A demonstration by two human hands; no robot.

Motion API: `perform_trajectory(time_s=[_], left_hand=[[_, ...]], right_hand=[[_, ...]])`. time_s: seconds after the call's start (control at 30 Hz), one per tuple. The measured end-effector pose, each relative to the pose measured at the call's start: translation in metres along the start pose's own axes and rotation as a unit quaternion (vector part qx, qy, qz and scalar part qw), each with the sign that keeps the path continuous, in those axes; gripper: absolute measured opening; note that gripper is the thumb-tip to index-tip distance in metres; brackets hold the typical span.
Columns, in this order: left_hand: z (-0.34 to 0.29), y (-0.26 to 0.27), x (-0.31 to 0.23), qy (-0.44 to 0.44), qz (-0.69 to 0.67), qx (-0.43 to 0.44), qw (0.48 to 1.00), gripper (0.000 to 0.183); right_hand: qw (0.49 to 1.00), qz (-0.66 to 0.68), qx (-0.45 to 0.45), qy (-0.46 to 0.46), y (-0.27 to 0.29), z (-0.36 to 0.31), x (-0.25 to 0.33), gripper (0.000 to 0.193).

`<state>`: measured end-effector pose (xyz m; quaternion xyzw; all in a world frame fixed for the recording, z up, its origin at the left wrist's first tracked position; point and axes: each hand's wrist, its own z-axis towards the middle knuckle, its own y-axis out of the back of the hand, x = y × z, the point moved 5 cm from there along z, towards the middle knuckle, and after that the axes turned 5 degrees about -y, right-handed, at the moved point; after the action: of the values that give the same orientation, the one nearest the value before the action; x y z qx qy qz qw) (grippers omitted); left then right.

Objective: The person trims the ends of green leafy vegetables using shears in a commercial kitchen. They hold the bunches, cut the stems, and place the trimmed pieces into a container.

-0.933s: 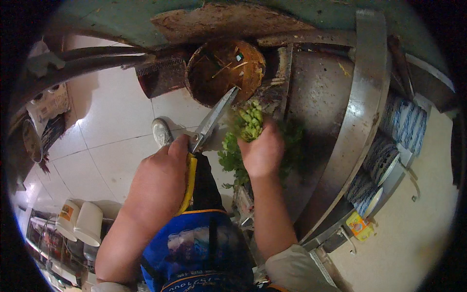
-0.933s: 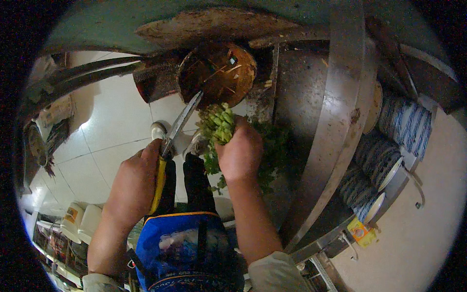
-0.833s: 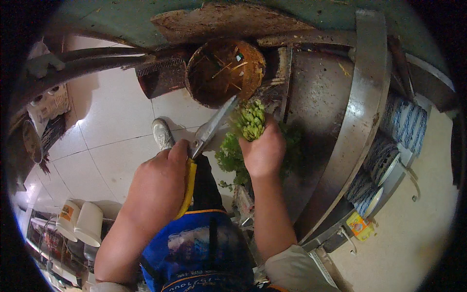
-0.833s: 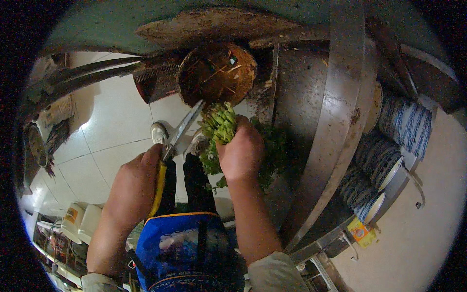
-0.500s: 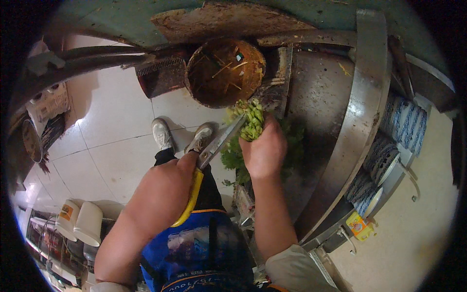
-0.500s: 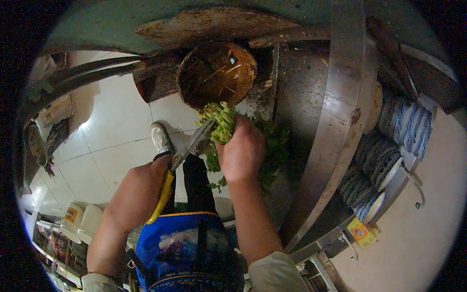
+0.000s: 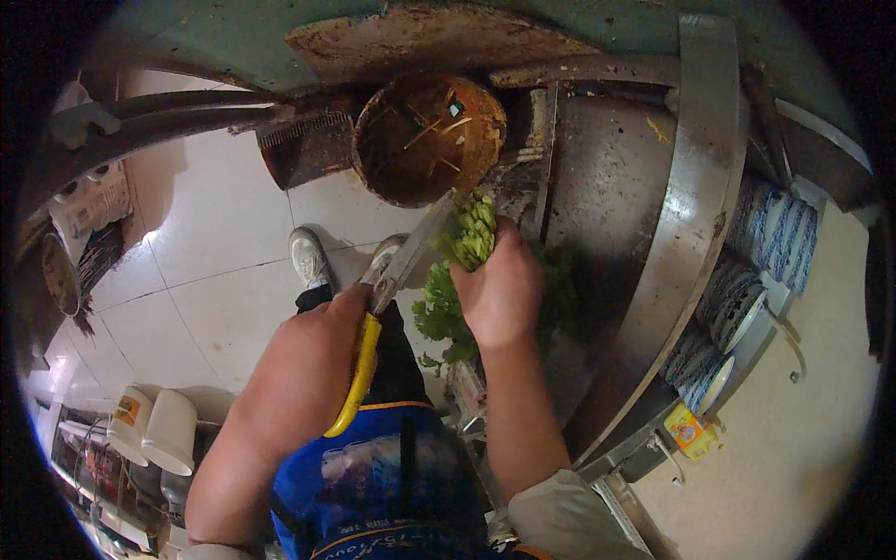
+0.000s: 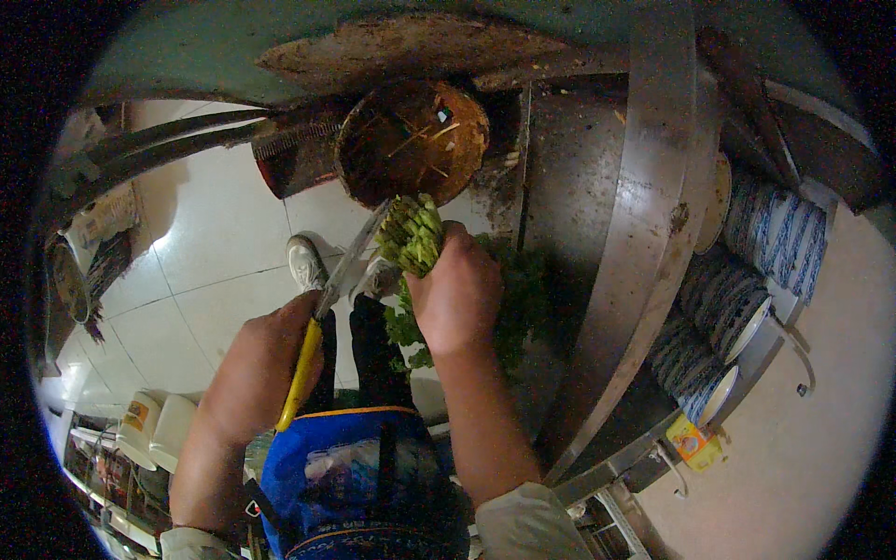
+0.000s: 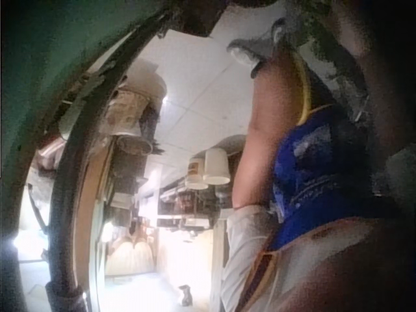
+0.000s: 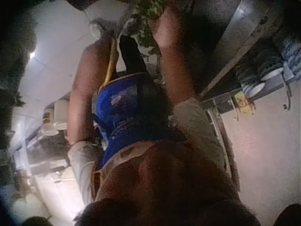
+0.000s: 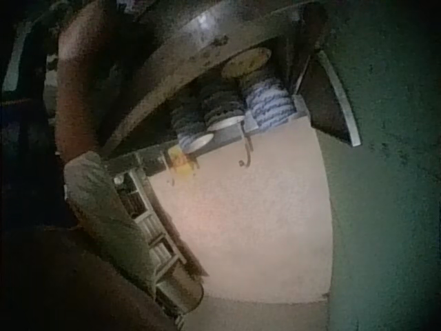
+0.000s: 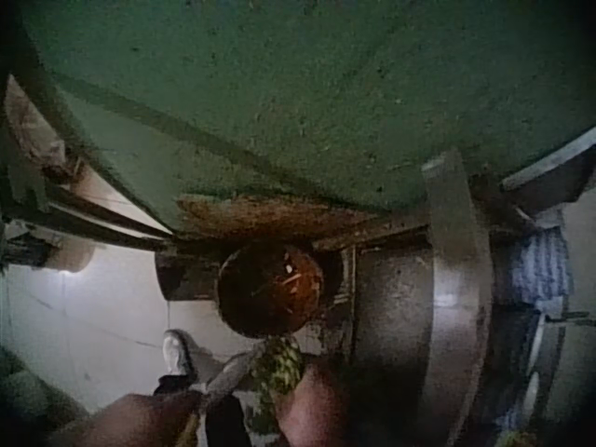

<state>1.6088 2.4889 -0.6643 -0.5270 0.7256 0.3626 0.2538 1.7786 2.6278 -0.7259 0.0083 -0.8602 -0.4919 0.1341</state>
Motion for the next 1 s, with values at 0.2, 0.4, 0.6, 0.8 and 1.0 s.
perform_trajectory(time_s=[0.2,0.4,0.6,0.8,1.0], left_hand=[[-0.002,-0.011,0.002,0.013,0.024,0.023,0.999,0.043],[0.003,-0.013,0.003,-0.014,0.004,0.015,1.000,0.044],[0.004,-0.014,-0.001,-0.009,-0.002,0.003,1.000,0.047],[0.001,-0.015,-0.007,0.025,0.025,0.030,0.999,0.045],[0.008,-0.016,-0.006,0.016,0.047,0.020,0.999,0.038]], right_hand=[[1.000,0.011,0.000,-0.003,0.000,-0.002,-0.002,0.056],[0.994,-0.002,-0.084,0.069,0.004,-0.008,0.007,0.054],[0.992,-0.017,-0.103,0.069,0.001,-0.009,0.007,0.054],[0.993,-0.045,-0.085,0.074,-0.001,-0.009,0.004,0.053],[0.991,-0.022,-0.096,0.087,-0.004,-0.008,0.002,0.044]])
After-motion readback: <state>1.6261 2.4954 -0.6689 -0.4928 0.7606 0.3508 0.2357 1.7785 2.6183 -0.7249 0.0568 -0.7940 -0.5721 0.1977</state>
